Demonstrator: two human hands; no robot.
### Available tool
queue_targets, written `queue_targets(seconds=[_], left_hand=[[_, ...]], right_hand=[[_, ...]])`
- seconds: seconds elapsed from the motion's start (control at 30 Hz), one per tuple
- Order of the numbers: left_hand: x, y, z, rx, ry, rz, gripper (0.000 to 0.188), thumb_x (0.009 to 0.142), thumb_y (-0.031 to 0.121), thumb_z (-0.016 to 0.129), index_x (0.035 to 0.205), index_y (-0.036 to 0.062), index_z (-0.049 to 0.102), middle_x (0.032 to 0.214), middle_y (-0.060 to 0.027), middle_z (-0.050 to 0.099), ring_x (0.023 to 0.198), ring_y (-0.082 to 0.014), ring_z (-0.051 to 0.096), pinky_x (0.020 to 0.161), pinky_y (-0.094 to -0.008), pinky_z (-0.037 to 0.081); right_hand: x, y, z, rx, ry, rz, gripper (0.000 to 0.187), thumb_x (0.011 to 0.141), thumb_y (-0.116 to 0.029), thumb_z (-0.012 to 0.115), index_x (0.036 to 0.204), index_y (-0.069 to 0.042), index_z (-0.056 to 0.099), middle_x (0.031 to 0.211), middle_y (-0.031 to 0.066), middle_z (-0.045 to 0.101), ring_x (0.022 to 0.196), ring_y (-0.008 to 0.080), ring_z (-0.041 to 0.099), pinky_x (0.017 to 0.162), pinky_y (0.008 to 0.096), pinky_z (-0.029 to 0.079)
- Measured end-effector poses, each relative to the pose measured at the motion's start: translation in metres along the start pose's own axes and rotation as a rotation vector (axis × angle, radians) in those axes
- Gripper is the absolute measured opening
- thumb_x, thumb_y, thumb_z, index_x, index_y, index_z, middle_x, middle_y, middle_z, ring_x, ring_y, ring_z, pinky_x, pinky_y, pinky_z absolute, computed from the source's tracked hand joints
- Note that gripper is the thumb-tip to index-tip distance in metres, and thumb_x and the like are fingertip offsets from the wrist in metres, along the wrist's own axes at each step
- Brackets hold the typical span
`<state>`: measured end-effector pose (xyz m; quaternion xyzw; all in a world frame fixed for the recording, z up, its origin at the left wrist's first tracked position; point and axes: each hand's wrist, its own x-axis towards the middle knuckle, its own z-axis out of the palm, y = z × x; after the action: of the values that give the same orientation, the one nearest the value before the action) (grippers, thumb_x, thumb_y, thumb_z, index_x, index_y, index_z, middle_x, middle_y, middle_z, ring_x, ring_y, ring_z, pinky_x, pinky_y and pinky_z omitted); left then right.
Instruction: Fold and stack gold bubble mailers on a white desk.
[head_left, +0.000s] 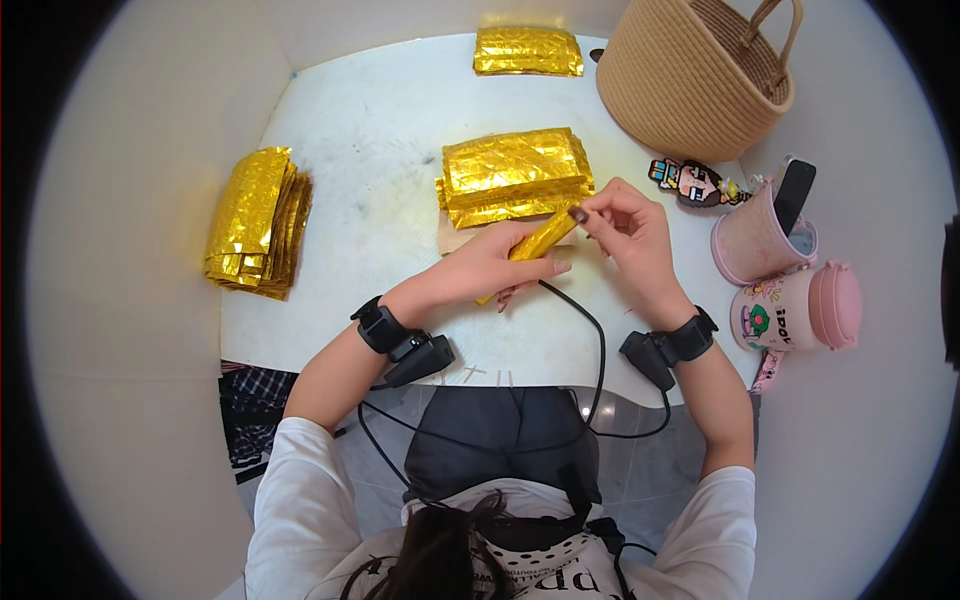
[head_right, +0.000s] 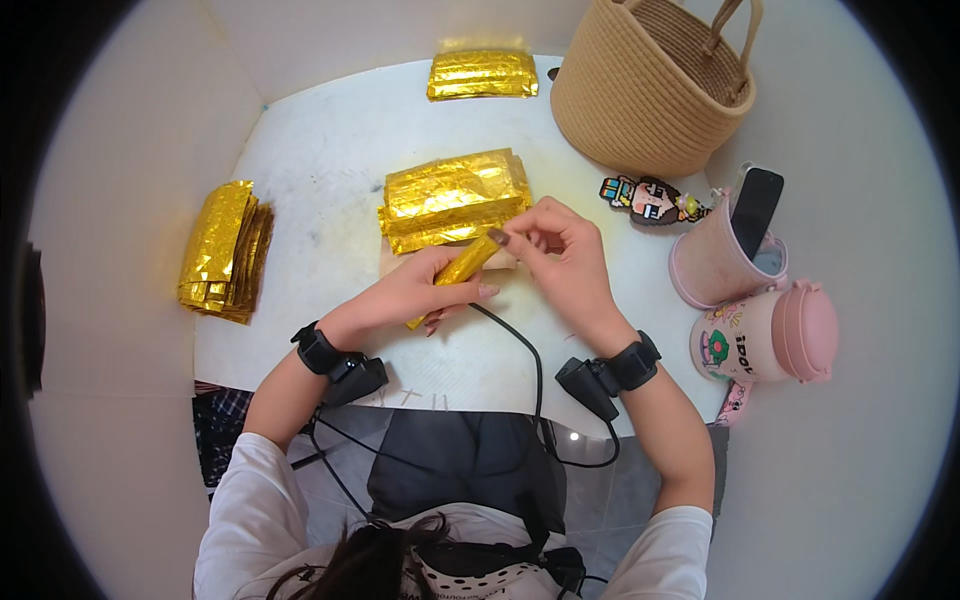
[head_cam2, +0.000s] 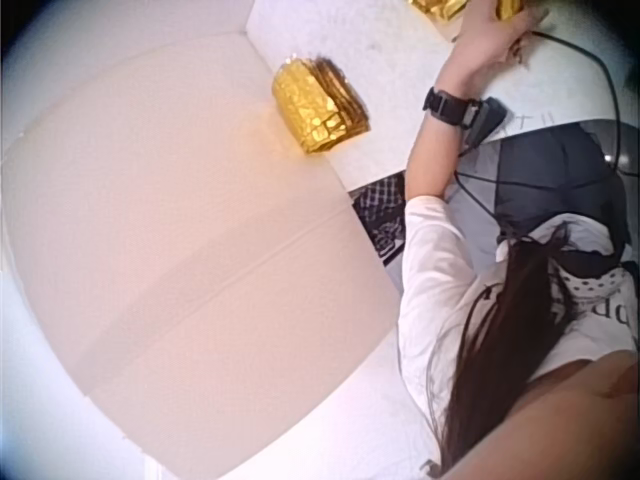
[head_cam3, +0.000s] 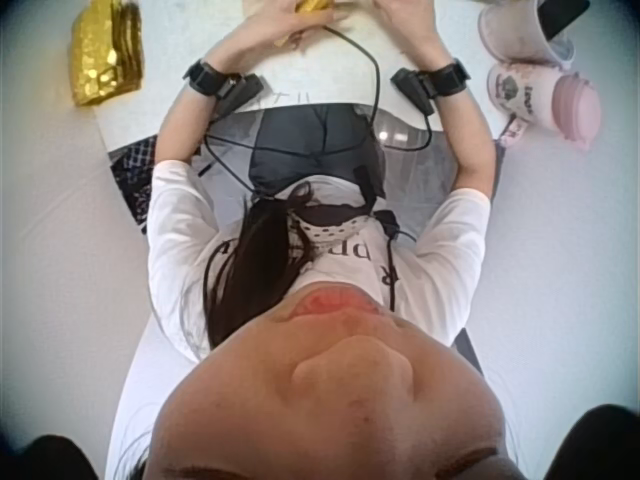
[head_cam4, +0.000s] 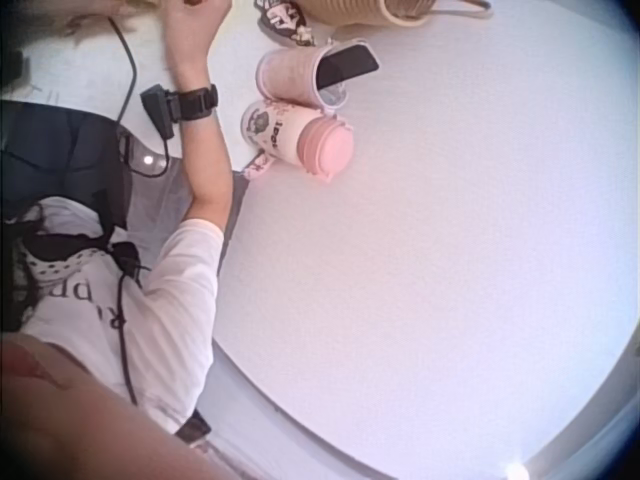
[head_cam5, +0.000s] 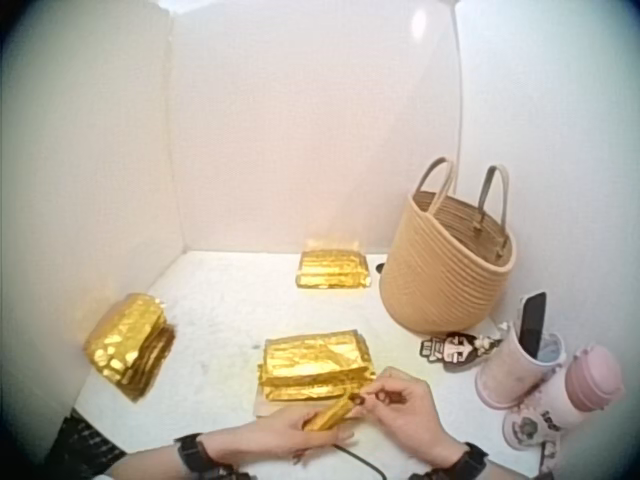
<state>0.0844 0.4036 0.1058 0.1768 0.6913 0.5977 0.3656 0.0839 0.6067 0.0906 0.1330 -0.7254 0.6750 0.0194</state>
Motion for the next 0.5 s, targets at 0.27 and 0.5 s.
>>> queue_targets(seconds=[0.27, 0.5], left_hand=[[-0.001, 0.001, -0.001, -0.051, 0.105, 0.068, 0.025, 0.090, 0.023, 0.063, 0.103, 0.0085, 0.047, 0.064, 0.0026, 0.051, 0.045, -0.0045, 0.045, 0.042, -0.0202, 0.037], [0.003, 0.002, -0.016, -0.143, 0.285, 0.255, 0.034, 0.094, 0.022, 0.055, 0.124, 0.0096, 0.044, 0.089, -0.0116, 0.066, 0.047, -0.0063, 0.050, 0.045, -0.0194, 0.042]], right_hand=[[0.004, -0.006, -0.004, 0.153, 0.230, 0.126, 0.013, 0.089, -0.016, 0.065, 0.084, -0.005, 0.066, 0.071, -0.0051, 0.054, 0.056, -0.0001, 0.041, 0.051, 0.0178, 0.035], [0.004, 0.002, -0.010, 0.233, 0.440, 0.127, 0.015, 0.086, -0.021, 0.068, 0.082, -0.007, 0.067, 0.069, -0.0057, 0.055, 0.057, 0.0005, 0.040, 0.052, 0.0181, 0.034]])
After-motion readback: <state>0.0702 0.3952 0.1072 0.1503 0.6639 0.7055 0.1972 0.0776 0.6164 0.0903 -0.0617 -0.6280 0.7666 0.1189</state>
